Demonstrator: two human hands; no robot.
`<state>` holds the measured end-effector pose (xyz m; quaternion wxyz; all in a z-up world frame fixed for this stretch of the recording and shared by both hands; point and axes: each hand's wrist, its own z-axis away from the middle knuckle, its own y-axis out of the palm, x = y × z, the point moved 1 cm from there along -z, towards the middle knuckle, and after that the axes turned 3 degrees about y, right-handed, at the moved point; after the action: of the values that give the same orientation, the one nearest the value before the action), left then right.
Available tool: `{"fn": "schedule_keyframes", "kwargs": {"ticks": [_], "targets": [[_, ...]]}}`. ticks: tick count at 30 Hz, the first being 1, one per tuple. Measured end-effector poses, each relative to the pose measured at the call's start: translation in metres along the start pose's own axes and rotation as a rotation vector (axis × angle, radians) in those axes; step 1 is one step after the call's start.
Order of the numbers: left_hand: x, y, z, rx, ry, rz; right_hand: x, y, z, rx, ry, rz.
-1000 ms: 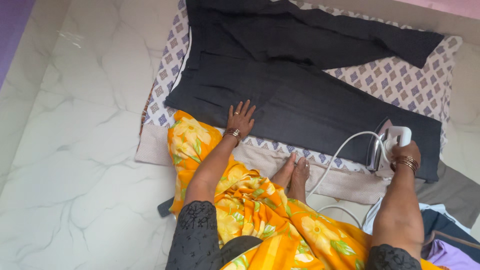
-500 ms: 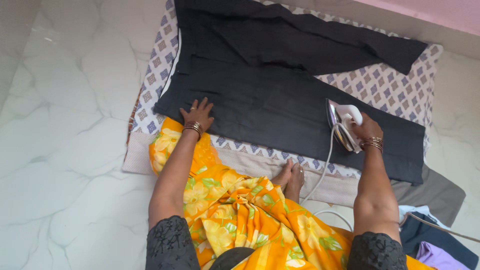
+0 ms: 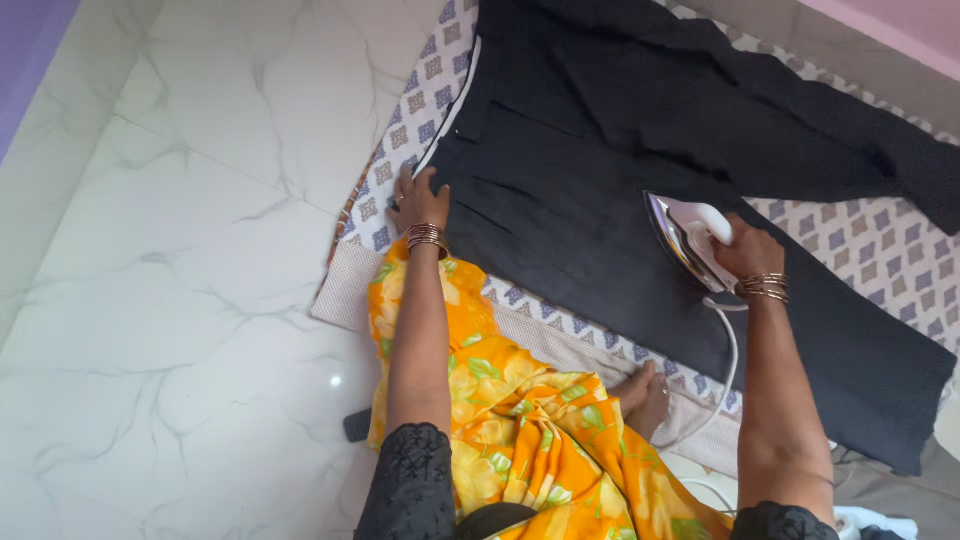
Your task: The person irons a pair of black trousers laid out on a patterned mat on the floor. They use a white electric iron to smooth the fabric, repeatedly moving the iron back and forth along the legs and adjusting the trousers with their hands.
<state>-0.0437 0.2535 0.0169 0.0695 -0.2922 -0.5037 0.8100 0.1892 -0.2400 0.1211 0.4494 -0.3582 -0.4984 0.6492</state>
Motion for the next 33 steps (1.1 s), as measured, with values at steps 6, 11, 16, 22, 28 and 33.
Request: {"fn": "schedule_keyframes", "kwargs": {"ticks": [6,11,16,22,28,33], "targets": [[-0.004,-0.010,-0.017,-0.167,-0.132,0.106,0.097,-0.009,-0.031,-0.003,-0.167,-0.010],[-0.014,-0.014,-0.023,-0.135,-0.200,0.069,0.164,-0.017,-0.054,-0.051,-0.263,0.009],[-0.011,-0.003,-0.029,-0.140,-0.195,0.108,0.205,-0.015,-0.076,-0.069,-0.329,0.015],[-0.016,-0.004,-0.029,-0.131,-0.212,0.117,0.238,-0.011,-0.090,-0.105,-0.406,0.004],[-0.016,0.002,-0.029,-0.204,-0.218,0.190,0.268,-0.009,-0.101,-0.119,-0.471,0.024],[-0.013,0.005,-0.030,-0.213,-0.237,0.254,0.290,-0.008,-0.107,-0.138,-0.496,0.007]]}}
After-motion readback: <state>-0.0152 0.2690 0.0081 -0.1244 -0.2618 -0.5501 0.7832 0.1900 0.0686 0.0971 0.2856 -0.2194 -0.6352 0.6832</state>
